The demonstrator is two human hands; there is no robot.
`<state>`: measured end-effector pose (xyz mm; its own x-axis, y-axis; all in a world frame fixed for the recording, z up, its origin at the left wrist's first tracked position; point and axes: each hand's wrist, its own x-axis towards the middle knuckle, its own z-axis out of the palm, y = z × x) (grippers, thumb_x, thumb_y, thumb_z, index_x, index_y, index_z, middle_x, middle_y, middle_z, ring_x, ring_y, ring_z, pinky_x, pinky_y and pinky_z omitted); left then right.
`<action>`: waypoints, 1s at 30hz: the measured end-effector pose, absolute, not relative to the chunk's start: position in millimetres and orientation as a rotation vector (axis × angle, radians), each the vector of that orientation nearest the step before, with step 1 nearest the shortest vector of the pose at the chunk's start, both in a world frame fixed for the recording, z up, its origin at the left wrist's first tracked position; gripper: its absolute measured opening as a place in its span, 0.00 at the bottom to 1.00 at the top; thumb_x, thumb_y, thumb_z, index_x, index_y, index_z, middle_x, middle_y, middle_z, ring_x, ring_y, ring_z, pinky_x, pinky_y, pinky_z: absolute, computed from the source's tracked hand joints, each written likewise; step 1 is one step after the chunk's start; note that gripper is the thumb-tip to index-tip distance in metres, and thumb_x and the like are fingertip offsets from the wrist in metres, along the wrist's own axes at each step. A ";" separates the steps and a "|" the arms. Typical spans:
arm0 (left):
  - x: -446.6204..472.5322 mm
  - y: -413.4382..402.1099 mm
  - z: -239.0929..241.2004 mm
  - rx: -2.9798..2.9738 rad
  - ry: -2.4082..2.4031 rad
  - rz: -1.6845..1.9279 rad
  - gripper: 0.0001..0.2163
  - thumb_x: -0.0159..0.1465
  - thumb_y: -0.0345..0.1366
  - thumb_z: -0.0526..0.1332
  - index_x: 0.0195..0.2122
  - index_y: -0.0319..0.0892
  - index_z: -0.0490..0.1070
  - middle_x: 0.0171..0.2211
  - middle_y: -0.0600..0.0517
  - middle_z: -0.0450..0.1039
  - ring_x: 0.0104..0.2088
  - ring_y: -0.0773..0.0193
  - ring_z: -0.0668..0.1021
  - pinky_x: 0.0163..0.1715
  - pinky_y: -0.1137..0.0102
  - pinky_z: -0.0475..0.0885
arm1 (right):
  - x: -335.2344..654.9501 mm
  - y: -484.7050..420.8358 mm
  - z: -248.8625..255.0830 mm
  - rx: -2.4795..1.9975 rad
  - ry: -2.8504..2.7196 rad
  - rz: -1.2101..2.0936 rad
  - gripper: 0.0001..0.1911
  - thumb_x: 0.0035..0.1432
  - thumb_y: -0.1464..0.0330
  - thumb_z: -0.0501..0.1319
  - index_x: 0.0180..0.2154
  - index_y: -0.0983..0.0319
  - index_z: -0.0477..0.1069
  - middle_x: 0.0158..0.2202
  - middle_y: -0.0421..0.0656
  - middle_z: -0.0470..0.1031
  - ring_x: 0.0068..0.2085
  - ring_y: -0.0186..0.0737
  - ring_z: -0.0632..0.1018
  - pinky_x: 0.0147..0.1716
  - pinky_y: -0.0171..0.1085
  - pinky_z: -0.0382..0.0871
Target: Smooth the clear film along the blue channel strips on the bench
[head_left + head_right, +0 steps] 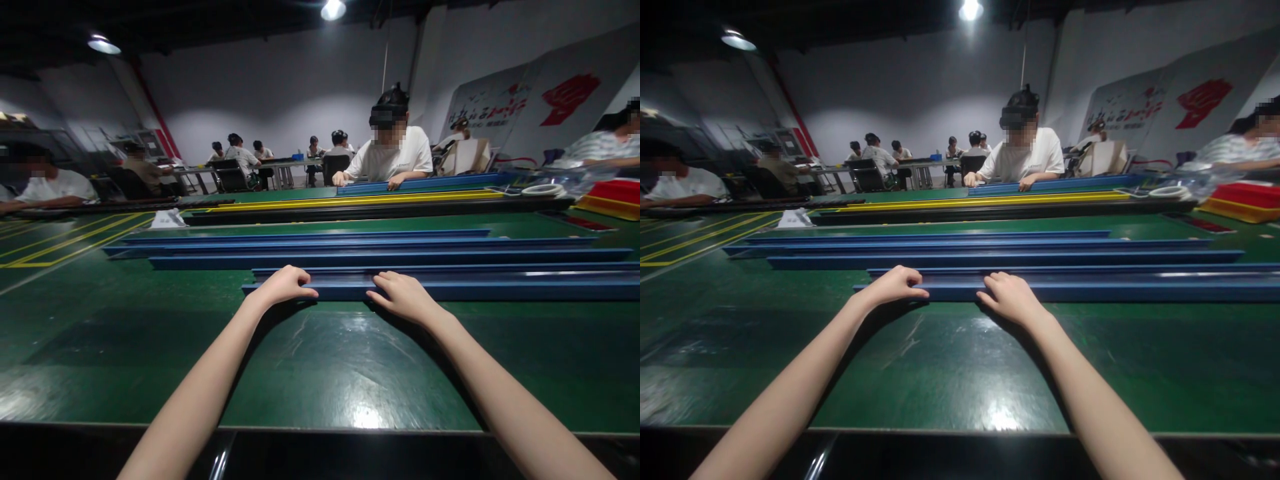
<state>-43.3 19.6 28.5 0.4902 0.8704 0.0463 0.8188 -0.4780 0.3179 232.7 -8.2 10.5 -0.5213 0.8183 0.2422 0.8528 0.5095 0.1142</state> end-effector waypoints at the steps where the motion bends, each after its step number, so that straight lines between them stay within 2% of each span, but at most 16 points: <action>1: -44.9 20.4 28.8 2.455 1.440 0.281 0.18 0.51 0.51 0.58 0.18 0.40 0.64 0.17 0.58 0.58 0.21 0.70 0.62 0.22 0.73 0.51 | 232.7 -8.1 10.7 -1.445 -2.590 -0.331 0.17 0.60 0.59 0.46 0.35 0.62 0.66 0.35 0.46 0.72 0.37 0.40 0.72 0.33 0.34 0.59; 10: -57.9 23.3 32.8 2.263 1.428 0.215 0.18 0.48 0.52 0.59 0.20 0.39 0.67 0.18 0.57 0.59 0.22 0.70 0.61 0.21 0.73 0.52 | 233.1 -7.0 10.1 -1.438 -2.597 -0.344 0.17 0.60 0.59 0.45 0.35 0.63 0.67 0.35 0.47 0.72 0.37 0.41 0.73 0.32 0.35 0.60; 22: -59.1 21.2 35.0 2.256 1.466 0.215 0.20 0.47 0.54 0.59 0.18 0.40 0.65 0.16 0.58 0.55 0.20 0.70 0.59 0.20 0.73 0.51 | 232.5 -8.1 11.3 -1.443 -2.599 -0.321 0.17 0.60 0.59 0.45 0.34 0.62 0.66 0.34 0.46 0.71 0.37 0.40 0.72 0.32 0.35 0.60; 30: -64.6 20.2 38.5 2.268 1.541 0.158 0.20 0.47 0.56 0.58 0.18 0.41 0.65 0.17 0.57 0.60 0.21 0.69 0.62 0.21 0.72 0.53 | 231.2 -8.6 13.9 -1.461 -2.567 -0.259 0.18 0.60 0.58 0.45 0.33 0.62 0.67 0.35 0.46 0.72 0.37 0.40 0.73 0.33 0.34 0.61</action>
